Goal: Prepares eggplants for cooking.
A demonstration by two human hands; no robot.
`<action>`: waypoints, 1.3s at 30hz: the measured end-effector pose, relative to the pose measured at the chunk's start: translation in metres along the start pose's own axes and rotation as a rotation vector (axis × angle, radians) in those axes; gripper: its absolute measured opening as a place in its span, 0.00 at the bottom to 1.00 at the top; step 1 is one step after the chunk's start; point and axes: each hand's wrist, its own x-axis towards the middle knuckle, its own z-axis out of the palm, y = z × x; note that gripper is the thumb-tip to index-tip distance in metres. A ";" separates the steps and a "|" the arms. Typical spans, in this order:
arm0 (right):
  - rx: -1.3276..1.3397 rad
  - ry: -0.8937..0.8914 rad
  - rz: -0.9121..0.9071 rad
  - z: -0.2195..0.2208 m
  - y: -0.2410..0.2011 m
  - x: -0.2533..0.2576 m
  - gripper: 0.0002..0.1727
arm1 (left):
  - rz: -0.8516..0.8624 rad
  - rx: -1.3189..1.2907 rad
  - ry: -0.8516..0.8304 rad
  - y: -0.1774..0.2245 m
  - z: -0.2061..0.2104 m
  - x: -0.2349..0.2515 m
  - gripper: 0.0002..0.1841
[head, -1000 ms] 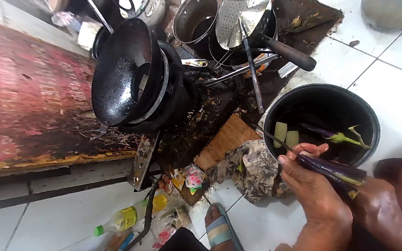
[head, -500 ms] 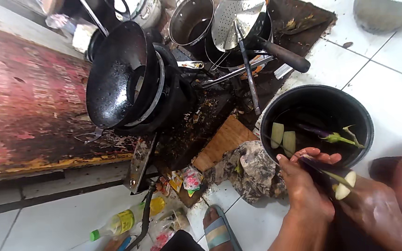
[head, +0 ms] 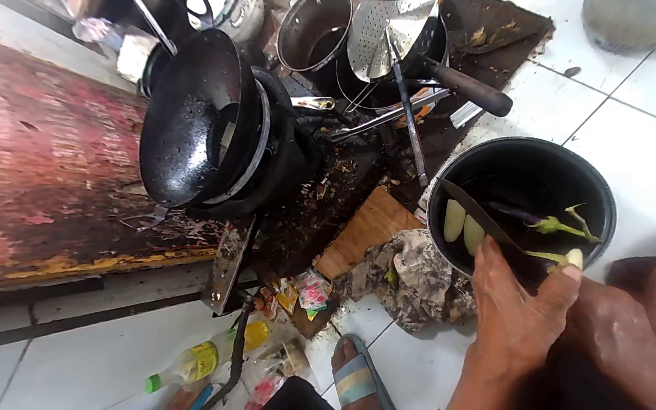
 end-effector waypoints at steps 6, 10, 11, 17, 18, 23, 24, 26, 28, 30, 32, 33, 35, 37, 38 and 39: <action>-0.038 -0.052 -0.033 0.005 0.002 0.002 0.22 | -0.242 -0.494 -0.013 -0.002 0.000 0.002 0.20; -0.055 0.015 -0.086 0.008 0.001 0.008 0.22 | -0.204 -0.601 -0.010 0.003 -0.002 -0.001 0.20; -0.052 0.025 -0.092 0.008 0.000 0.010 0.21 | -0.193 -0.584 -0.009 0.005 -0.003 -0.001 0.20; 0.008 0.019 -0.064 0.012 0.001 0.012 0.23 | -0.200 -0.510 -0.059 0.008 -0.008 0.004 0.24; 0.011 0.010 -0.057 0.011 0.001 0.011 0.23 | -0.205 -0.513 -0.068 0.007 -0.009 0.005 0.25; -0.042 0.026 -0.064 0.012 0.001 0.012 0.23 | -0.177 -0.526 -0.107 0.003 -0.011 0.007 0.23; -0.048 0.036 -0.073 0.012 0.001 0.013 0.23 | -0.177 -0.534 -0.113 0.004 -0.012 0.007 0.23; -0.043 0.044 -0.089 0.013 0.002 0.015 0.22 | -0.186 -0.535 -0.126 0.005 -0.014 0.010 0.23; 0.027 -0.002 -0.075 0.012 0.004 0.016 0.20 | -0.204 -0.533 -0.157 0.006 -0.018 0.012 0.23; 0.152 -0.108 -0.014 0.010 0.009 0.017 0.19 | -0.236 -0.530 -0.189 0.004 -0.022 0.014 0.24; 0.221 -0.191 0.040 0.012 0.015 0.016 0.22 | -0.259 -0.541 -0.219 -0.001 -0.025 0.017 0.24; 0.231 -0.212 0.058 0.013 0.016 0.016 0.23 | -0.269 -0.551 -0.225 -0.004 -0.026 0.018 0.25; 0.245 -0.244 0.091 0.012 0.015 0.017 0.23 | -0.278 -0.571 -0.247 -0.006 -0.028 0.019 0.28; 0.279 -0.259 0.116 0.010 0.016 0.020 0.21 | -0.251 -0.593 -0.269 -0.009 -0.031 0.018 0.31; 0.319 -0.262 0.126 0.008 0.017 0.021 0.20 | -0.228 -0.602 -0.281 -0.009 -0.032 0.018 0.31; 0.378 -0.274 0.154 0.007 0.018 0.023 0.20 | -0.202 -0.612 -0.302 -0.010 -0.033 0.018 0.32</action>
